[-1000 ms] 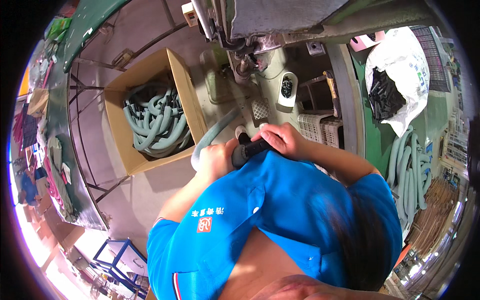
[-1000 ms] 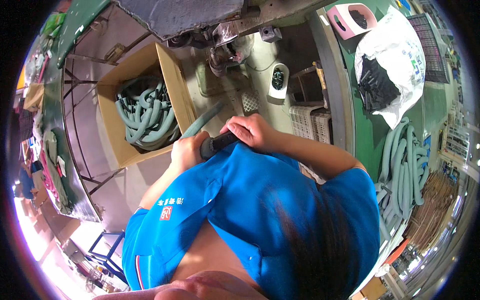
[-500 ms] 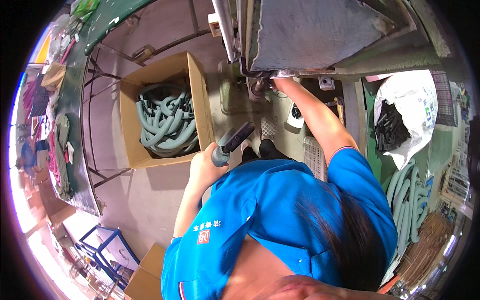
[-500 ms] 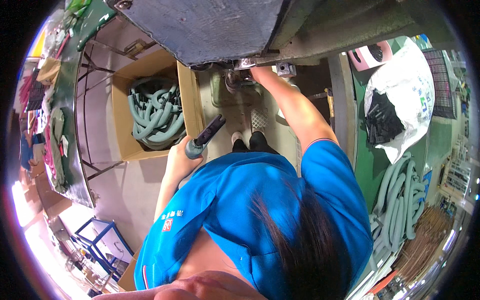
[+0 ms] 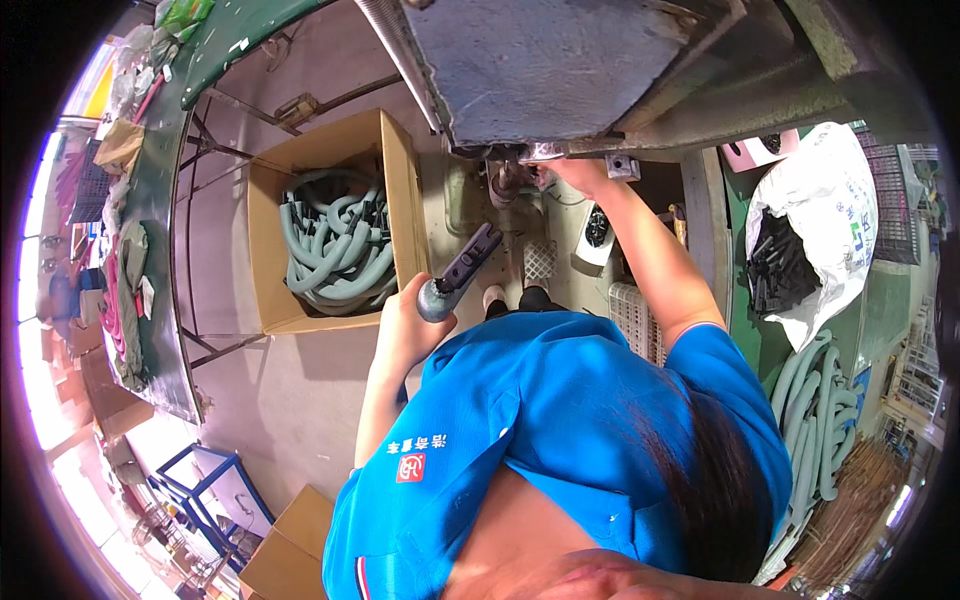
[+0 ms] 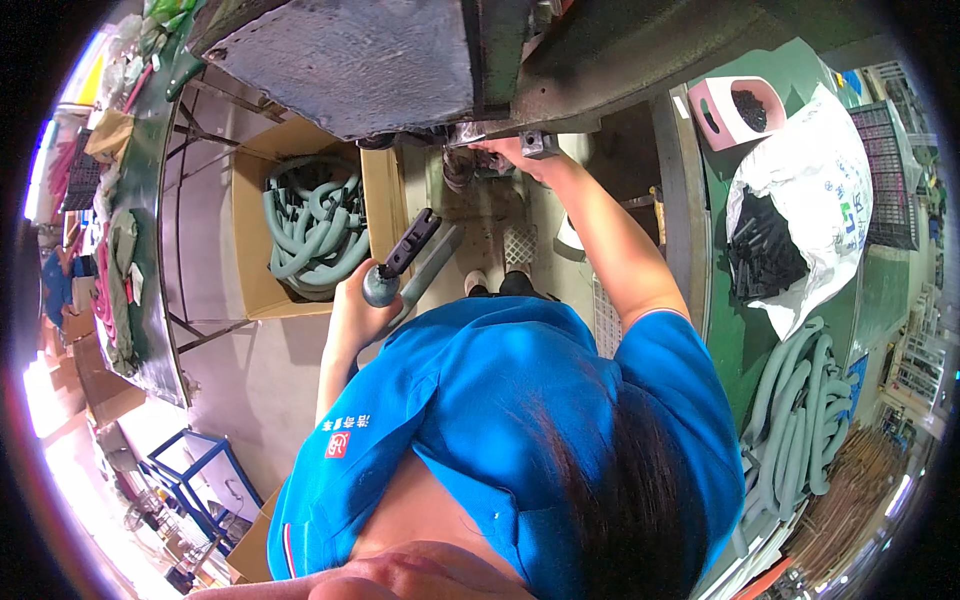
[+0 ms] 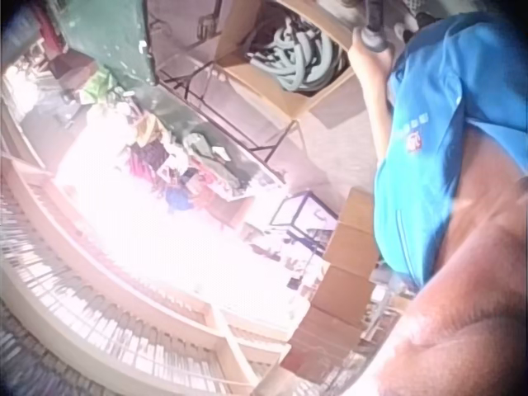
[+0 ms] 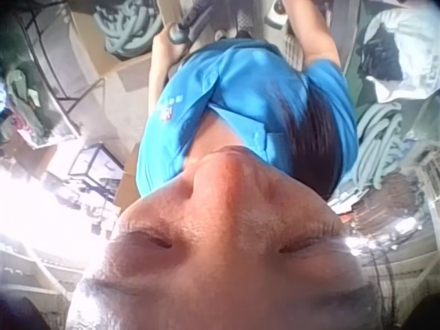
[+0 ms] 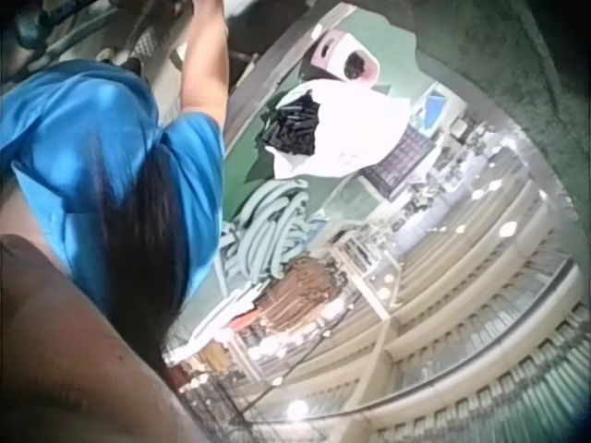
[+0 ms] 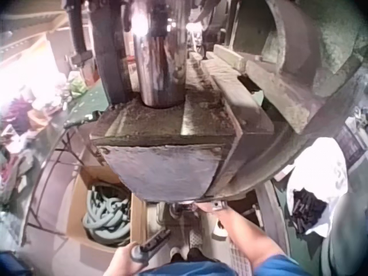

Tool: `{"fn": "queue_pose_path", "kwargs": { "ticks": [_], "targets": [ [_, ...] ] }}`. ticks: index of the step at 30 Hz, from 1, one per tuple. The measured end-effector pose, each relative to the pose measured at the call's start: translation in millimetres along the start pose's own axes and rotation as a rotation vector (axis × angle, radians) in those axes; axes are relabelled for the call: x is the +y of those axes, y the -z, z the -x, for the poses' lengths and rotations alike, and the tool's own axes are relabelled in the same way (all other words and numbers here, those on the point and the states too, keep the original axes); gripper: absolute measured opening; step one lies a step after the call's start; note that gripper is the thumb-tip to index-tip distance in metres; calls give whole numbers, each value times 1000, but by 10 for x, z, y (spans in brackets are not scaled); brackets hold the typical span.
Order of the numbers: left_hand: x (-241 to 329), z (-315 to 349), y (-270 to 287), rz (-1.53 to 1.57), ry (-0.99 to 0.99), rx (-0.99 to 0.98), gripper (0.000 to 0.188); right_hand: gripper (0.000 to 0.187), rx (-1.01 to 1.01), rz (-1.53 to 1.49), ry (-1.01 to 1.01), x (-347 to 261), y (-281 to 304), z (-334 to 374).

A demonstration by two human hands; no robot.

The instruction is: The person repeatedly picks up gray foam-covered cables and black plastic connectors from a workbench, inserts the connectors into the cable ends, and uses a handheld tool to crimp or secure them. The finished assemblies are placed into a cardboard box.

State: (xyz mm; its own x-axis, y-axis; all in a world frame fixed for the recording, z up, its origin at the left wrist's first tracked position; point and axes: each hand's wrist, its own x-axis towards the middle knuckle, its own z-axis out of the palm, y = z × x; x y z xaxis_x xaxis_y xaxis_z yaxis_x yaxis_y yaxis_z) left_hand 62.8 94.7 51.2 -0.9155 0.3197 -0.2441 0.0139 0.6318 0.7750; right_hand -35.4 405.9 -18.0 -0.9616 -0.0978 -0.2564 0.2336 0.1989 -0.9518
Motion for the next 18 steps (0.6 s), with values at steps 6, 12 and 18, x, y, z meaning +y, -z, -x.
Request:
{"fn": "queue_pose_path", "kwargs": {
  "ticks": [6, 12, 18],
  "targets": [
    [-3, -7, -15, -25, 6, -41, 28, 23, 70, -74, 214, 78, -34, 133],
    [47, 66, -27, -22, 24, -24, 27, 26, 291, 964, 439, 1149, 27, -413],
    [-43, 215, -27, -49, 88, 32, 26, 26, 89, 839, 80, 1021, -132, -436]
  ]
}}
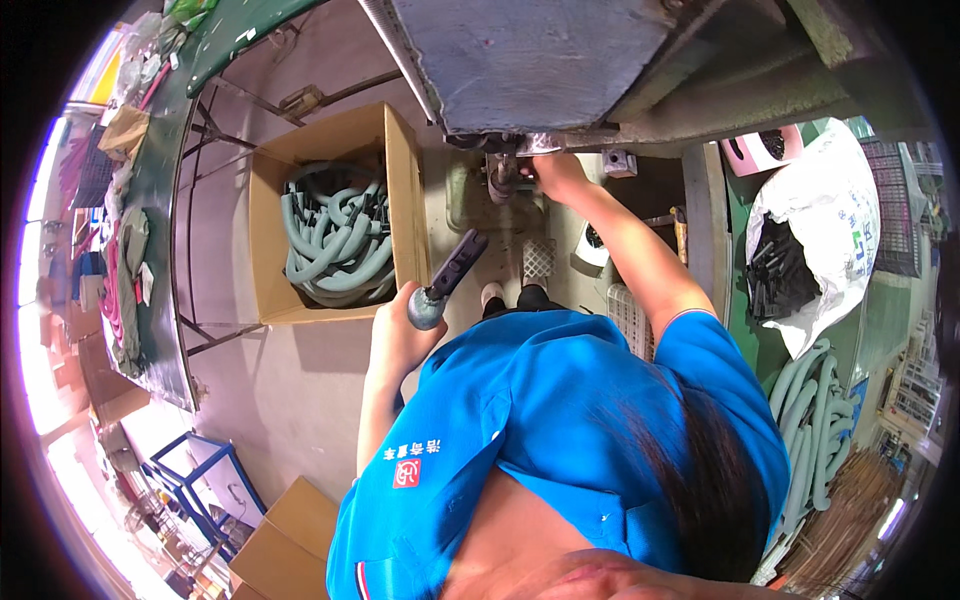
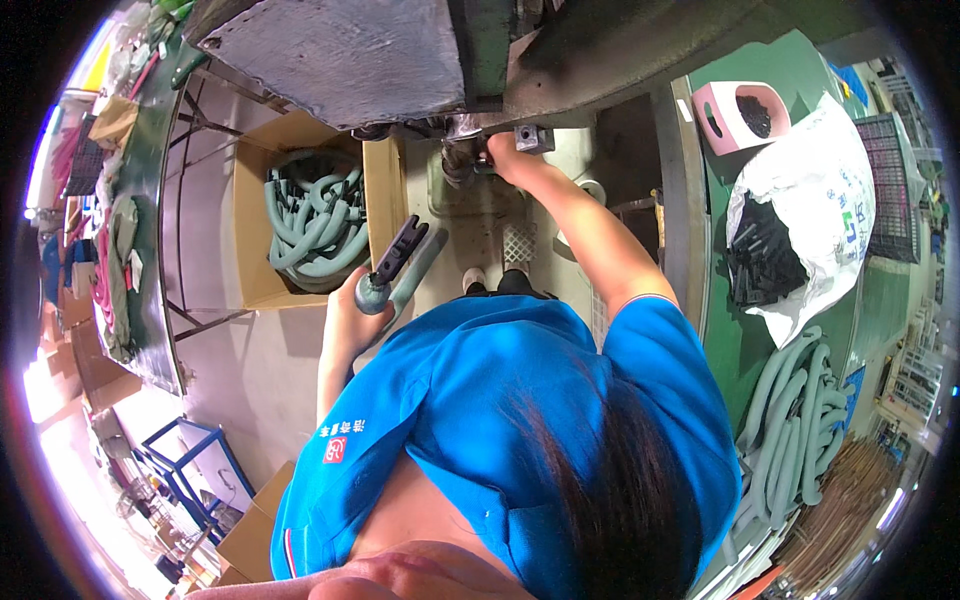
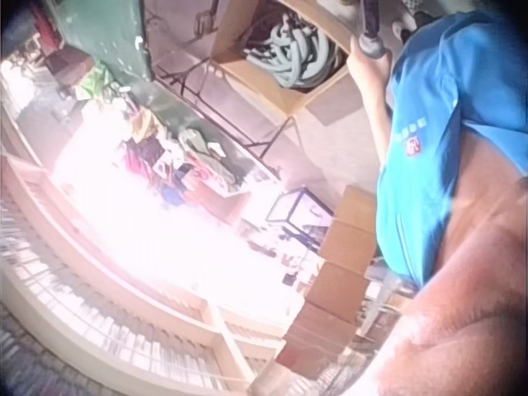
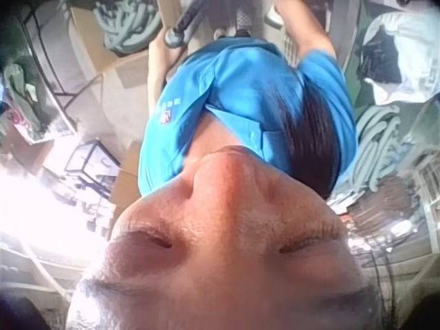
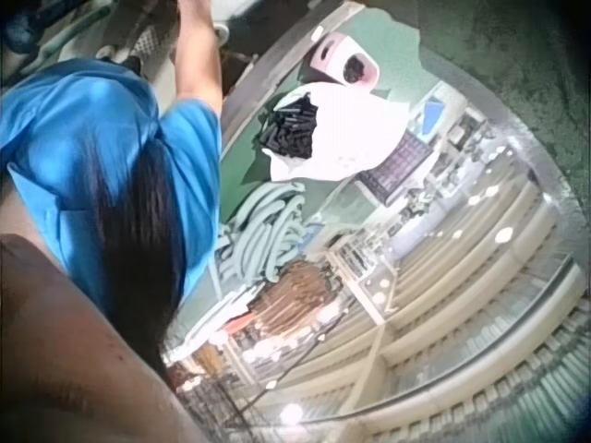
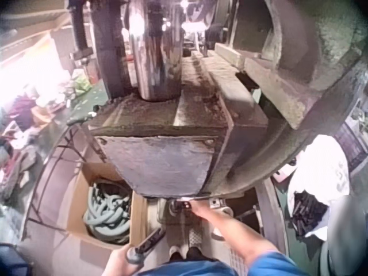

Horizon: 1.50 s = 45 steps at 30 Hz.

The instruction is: The person repeatedly picks up gray foam-covered cables and black plastic connectors from a workbench, inserts the connectors into the cable ends, and uses a handheld tool to crimp or secure them. The finished assemblies are placed into a cardboard box.

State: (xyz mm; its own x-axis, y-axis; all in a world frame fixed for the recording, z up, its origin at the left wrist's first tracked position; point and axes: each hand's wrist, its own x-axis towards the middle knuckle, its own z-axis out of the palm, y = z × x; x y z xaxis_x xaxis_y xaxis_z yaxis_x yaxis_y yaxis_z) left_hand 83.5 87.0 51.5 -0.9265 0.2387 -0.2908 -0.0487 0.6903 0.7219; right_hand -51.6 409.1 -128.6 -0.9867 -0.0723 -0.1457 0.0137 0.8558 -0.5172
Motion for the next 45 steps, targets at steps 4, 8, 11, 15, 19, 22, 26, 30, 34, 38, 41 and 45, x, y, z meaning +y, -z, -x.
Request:
{"fn": "queue_pose_path", "kwargs": {
  "ticks": [4, 8, 11, 15, 19, 22, 26, 30, 34, 38, 41, 45],
  "targets": [
    [4, 51, -14, -16, 29, -12, 25, 37, 395, -96, 121, 109, 92, -227],
    [69, 69, -23, 9, 46, -6, 24, 34, 453, 73, 40, 73, 60, -465],
    [77, 120, -24, 40, 66, 17, 23, 32, 412, 148, -1, 83, 34, -498],
    [53, 121, -48, 61, 61, 31, 22, 29, 419, 151, -5, 87, 93, -448],
    [57, 90, -48, 18, 59, -4, 22, 28, 460, 56, -4, 32, 272, -323],
    [76, 78, -38, 27, 16, 7, 22, 27, 383, -289, -37, -182, 479, -67],
    [111, 45, -34, 46, 12, 8, 21, 26, -100, -1217, -118, -676, 903, 418],
    [149, 7, -18, 52, -22, -4, 22, 20, -102, -1322, -84, -1043, 1134, 637],
    [115, -39, -46, 50, -48, -14, 22, 24, -24, -1269, -66, -1242, 1144, 675],
    [142, -159, -28, 26, -93, -44, 25, 22, -252, -1677, -207, -1188, 1098, 649],
    [213, -288, -23, -13, -183, -25, 29, 26, -251, -1539, -195, -957, 1043, 701],
    [400, -560, 7, -131, -268, -77, 32, 47, -115, -907, 28, -1130, 1135, 904]
  ]
}}
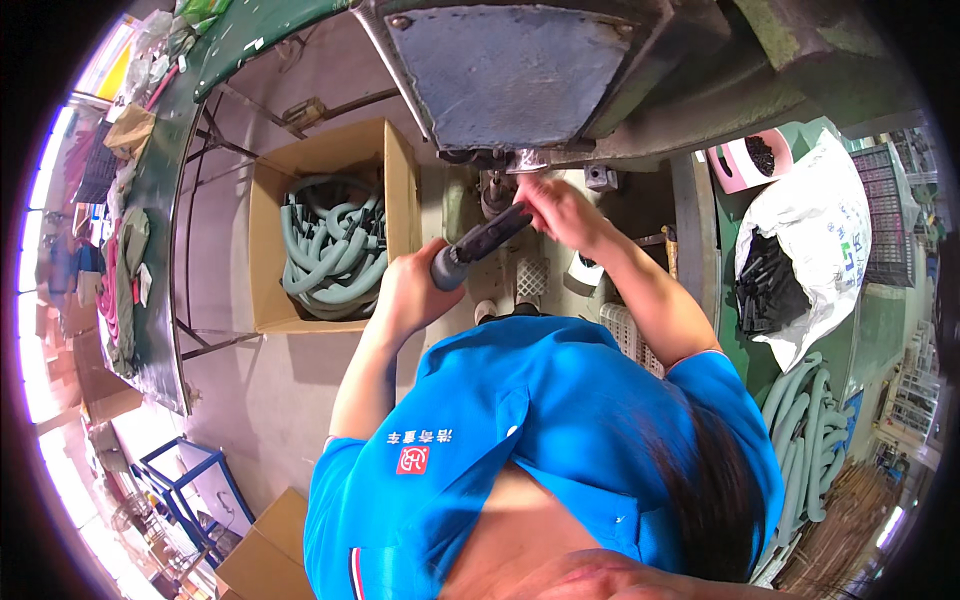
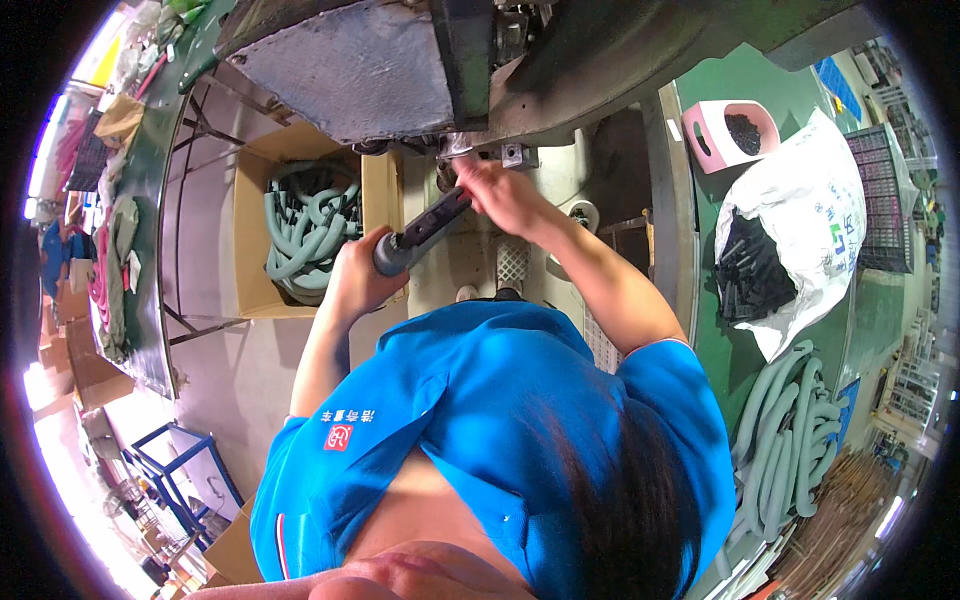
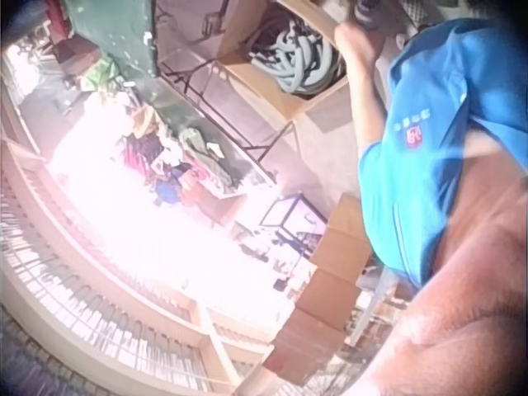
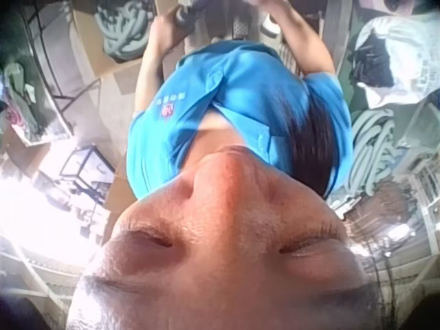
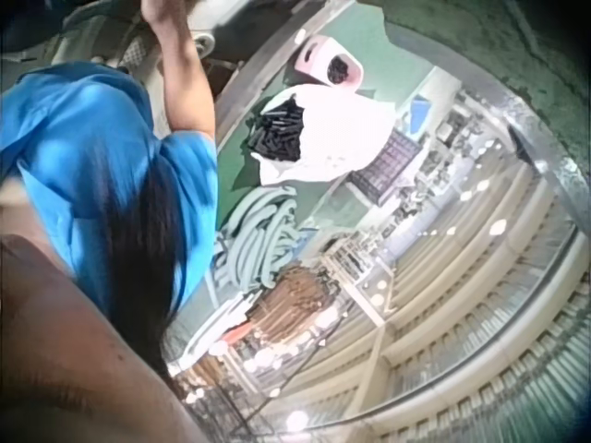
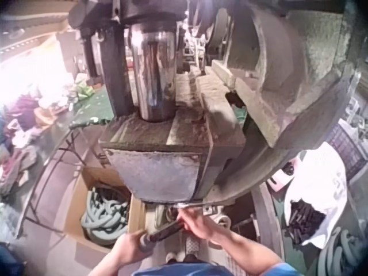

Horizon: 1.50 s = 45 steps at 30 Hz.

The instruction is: The person repeatedly picks up gray foam-covered cables and black plastic connectors from a workbench, inserts the connectors into the cable ends, and uses a handheld tool to crimp or secure them. The finished assemblies are placed into a cardboard box.

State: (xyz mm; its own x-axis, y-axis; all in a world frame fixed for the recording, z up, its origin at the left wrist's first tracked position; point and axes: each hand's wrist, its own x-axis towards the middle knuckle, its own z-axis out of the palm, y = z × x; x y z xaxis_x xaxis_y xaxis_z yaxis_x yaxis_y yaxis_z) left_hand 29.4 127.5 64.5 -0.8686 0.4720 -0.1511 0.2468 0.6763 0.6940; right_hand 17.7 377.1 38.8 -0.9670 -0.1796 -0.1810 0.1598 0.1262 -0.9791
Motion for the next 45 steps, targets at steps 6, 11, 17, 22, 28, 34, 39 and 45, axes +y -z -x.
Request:
{"fn": "queue_pose_path", "kwargs": {
  "ticks": [6, 11, 17, 22, 28, 34, 39, 45],
  "targets": [
    [106, -600, 77, -158, -142, 140, 34, 29, 313, 452, 427, 524, 123, -408],
    [-59, -903, 134, -319, -179, 128, 45, 25, 391, 776, 453, 286, 224, -525],
    [31, -903, 130, -285, -87, 27, 33, 24, 343, 608, 177, 336, 188, -558],
    [36, -989, 182, 120, 58, -349, 31, 20, 304, 73, 29, 831, 204, -590],
    [-175, -869, 97, -255, -320, 134, 42, 23, 679, 753, 751, 698, 188, -593],
    [-841, -944, 205, -392, -450, 51, 47, 43, 536, 42, -108, 516, 3, -452],
    [-649, -835, 56, -447, -355, 161, 56, 45, 583, 100, -140, 607, 14, -530],
    [-689, -858, 99, -415, -333, 104, 61, 43, 563, 99, -61, 716, 40, -538]
  ]
}}
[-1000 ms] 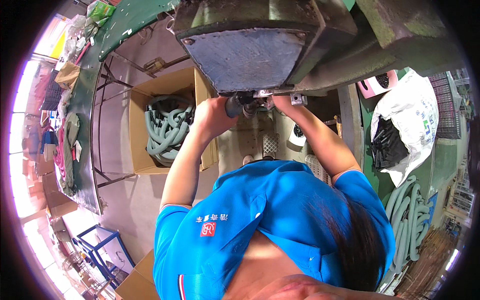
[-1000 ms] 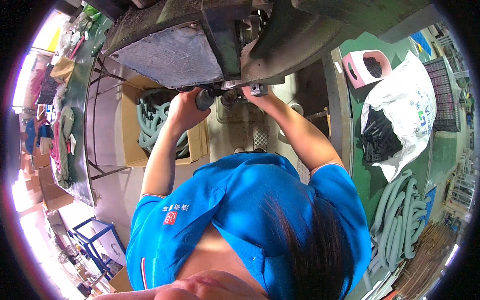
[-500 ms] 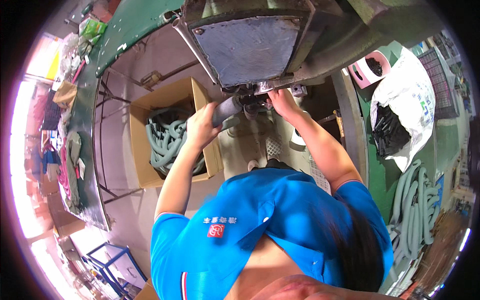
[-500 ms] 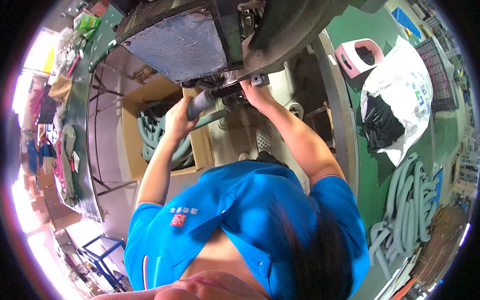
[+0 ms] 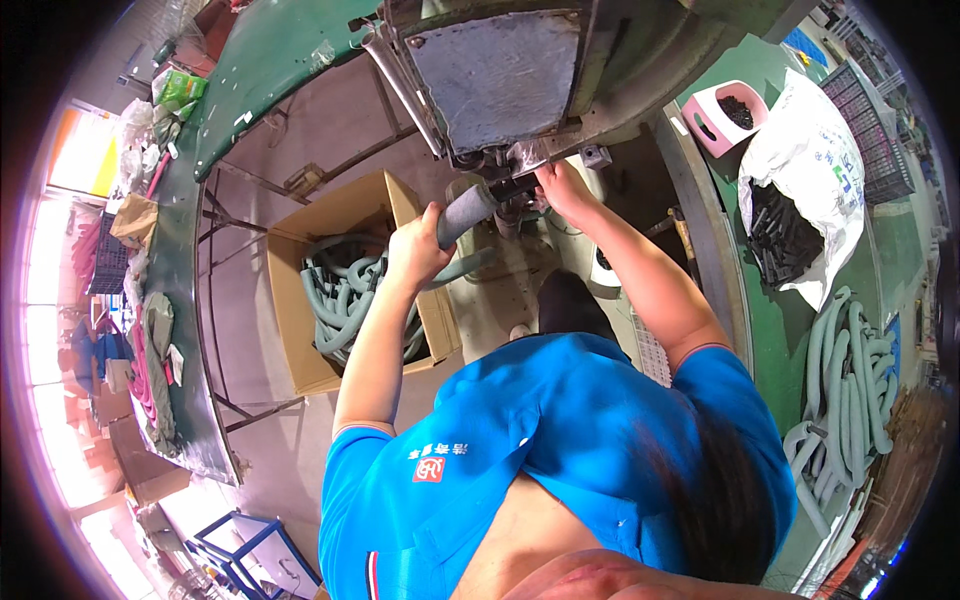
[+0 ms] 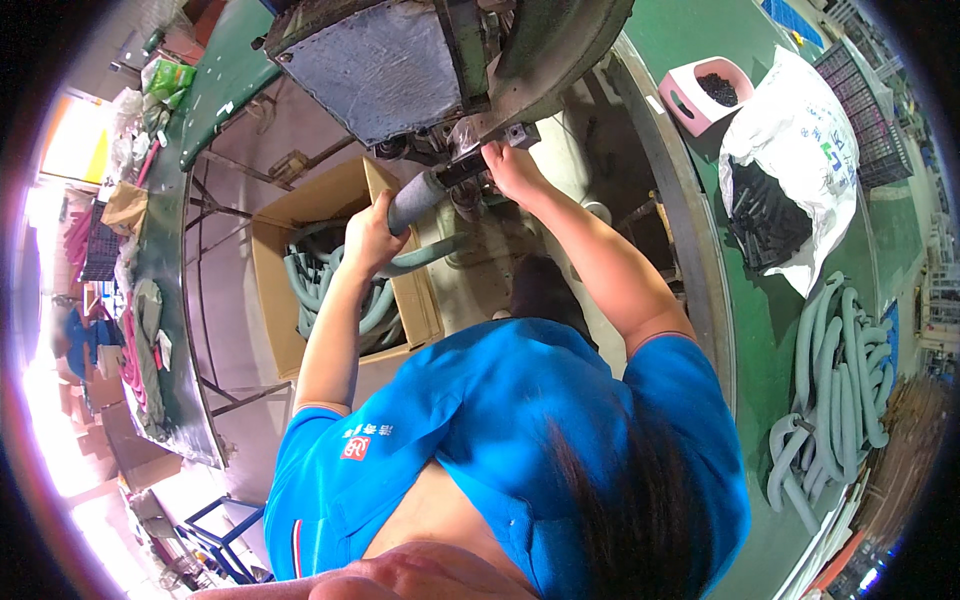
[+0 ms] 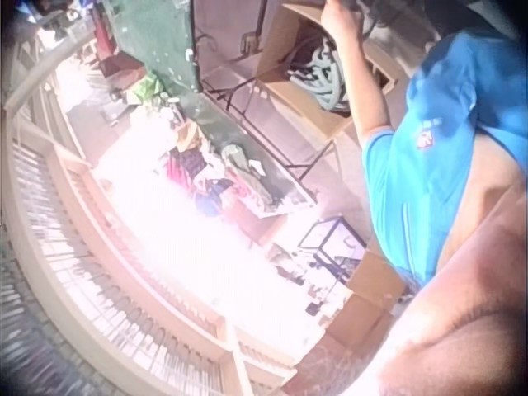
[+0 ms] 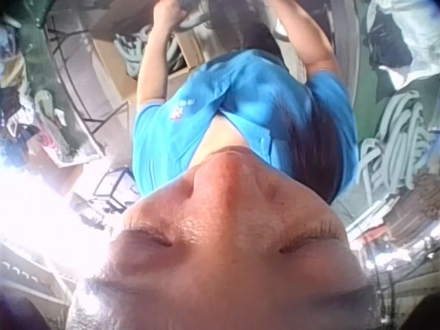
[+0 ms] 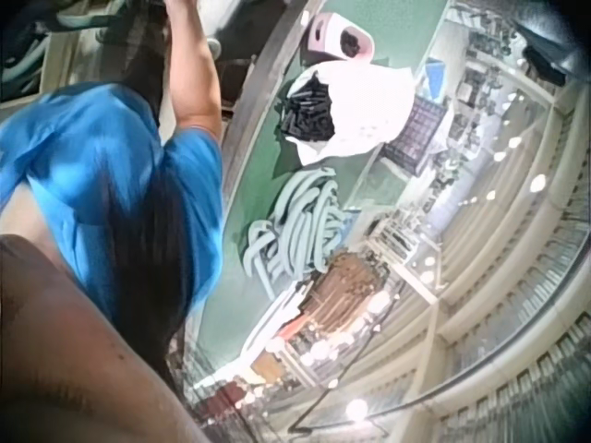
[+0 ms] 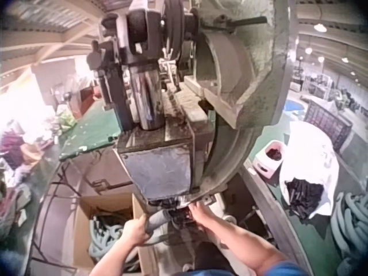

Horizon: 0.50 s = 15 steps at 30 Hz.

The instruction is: The person repeatedly picks up gray foam-covered cables and black plastic connectors from a workbench, inserts the connectors into the cable ends, and uses a handheld tool to crimp or secure them. The finished assemblies are placed into a cardboard box.

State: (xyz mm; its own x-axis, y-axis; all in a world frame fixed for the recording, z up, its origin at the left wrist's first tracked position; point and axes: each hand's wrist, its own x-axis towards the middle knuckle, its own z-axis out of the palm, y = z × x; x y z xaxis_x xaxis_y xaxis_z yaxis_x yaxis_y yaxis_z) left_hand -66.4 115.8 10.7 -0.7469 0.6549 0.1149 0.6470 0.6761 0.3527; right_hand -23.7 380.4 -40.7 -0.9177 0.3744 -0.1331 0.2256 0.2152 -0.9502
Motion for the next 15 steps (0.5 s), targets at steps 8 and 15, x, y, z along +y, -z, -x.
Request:
{"fn": "queue_pose_path", "kwargs": {
  "ticks": [8, 15],
  "targets": [
    [3, -42, 78, -50, -48, -16, 52, 51, 35, 36, 20, 25, -16, -1],
    [-8, -90, 278, 143, -104, 48, 47, 48, 77, -229, 10, -672, 32, 311]
  ]
}}
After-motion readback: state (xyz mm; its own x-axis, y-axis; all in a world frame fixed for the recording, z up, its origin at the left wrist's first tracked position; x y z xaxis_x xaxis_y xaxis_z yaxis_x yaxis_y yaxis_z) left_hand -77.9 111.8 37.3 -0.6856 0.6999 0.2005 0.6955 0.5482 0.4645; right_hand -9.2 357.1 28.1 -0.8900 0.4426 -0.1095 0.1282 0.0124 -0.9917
